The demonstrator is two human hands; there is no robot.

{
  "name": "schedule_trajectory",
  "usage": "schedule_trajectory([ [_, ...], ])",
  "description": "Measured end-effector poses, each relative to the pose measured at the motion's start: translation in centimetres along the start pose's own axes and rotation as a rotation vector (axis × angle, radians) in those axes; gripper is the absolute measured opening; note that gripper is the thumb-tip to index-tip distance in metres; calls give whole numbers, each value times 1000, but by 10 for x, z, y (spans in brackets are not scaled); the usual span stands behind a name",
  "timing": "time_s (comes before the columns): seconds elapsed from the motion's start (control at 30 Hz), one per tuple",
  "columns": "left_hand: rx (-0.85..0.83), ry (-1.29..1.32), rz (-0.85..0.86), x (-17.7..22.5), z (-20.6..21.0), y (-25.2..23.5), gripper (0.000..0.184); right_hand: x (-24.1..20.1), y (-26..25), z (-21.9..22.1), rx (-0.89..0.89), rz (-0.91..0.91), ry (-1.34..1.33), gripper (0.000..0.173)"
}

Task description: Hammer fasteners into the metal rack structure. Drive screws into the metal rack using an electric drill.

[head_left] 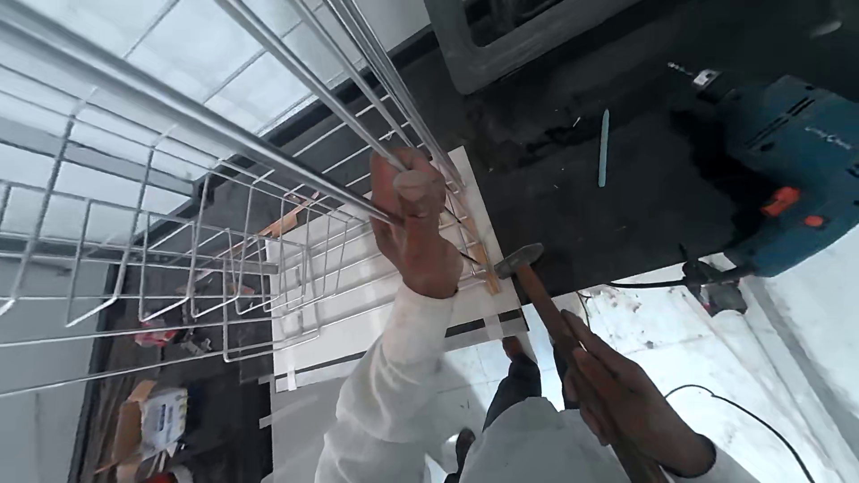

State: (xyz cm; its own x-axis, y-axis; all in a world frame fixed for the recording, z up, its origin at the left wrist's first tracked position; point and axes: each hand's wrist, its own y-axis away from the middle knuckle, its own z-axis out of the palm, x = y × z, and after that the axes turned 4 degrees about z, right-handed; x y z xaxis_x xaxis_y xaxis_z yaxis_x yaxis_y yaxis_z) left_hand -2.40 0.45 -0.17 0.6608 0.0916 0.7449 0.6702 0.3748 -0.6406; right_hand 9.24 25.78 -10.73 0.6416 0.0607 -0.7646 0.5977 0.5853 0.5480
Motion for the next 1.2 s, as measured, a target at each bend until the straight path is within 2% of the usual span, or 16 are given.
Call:
schedule_trajectory([
  [0.07, -215, 140, 175, -29, -45, -4, 37, 8, -3, 11, 35, -36, -42, 58],
  [0.1, -240, 142, 195, -37, -61, -5, 40, 10, -5, 16, 54, -59, -59, 57],
  [0.17, 255, 1, -14, -22, -34, -1, 35, 11, -10, 26, 90, -77, -82, 55],
  [0.2, 1, 1, 91, -33, -61, 0, 35, 10, -14, 30, 107, -76, -100, 55],
  [0.27, -245, 55, 280, -52, -79, -8, 42, 4, -21, 38, 124, -58, -119, 54],
  [0.33, -205, 88, 236, -34, -48, -8, 29, -1, -27, 47, 136, -35, -86, 54],
  [0.37, -36, 64, 119, -13, -14, -3, 18, -3, -29, 50, 141, -26, -54, 55],
  [0.4, 46, 26, 29, 2, 5, -1, 20, -4, -28, 51, 143, -18, -41, 55],
  [0.47, 65, 7, -19, 9, 13, -1, 24, -7, -26, 48, 146, 4, -70, 55],
  [0.53, -50, 64, 81, -12, -15, -4, 21, -4, -27, 49, 168, -21, -92, 55],
  [0.57, -195, 95, 174, -33, -47, -8, 27, -2, -28, 52, 167, -32, -89, 55],
  [0.67, -175, 62, 241, -62, -83, -7, 36, -2, -27, 51, 150, -8, -64, 56],
  [0.83, -252, 97, 243, -49, -69, -7, 34, 1, -28, 49, 158, -25, -11, 56],
  [0.9, -41, 79, 91, -13, -14, -2, 15, -5, -25, 45, 158, 4, -38, 55],
  [0.97, 57, 23, -14, 7, 12, -1, 18, -5, -26, 46, 178, -1, -23, 56],
  [1.2, 45, 14, -13, 9, 10, -1, 16, 4, -28, 50, 179, -29, 22, 56],
])
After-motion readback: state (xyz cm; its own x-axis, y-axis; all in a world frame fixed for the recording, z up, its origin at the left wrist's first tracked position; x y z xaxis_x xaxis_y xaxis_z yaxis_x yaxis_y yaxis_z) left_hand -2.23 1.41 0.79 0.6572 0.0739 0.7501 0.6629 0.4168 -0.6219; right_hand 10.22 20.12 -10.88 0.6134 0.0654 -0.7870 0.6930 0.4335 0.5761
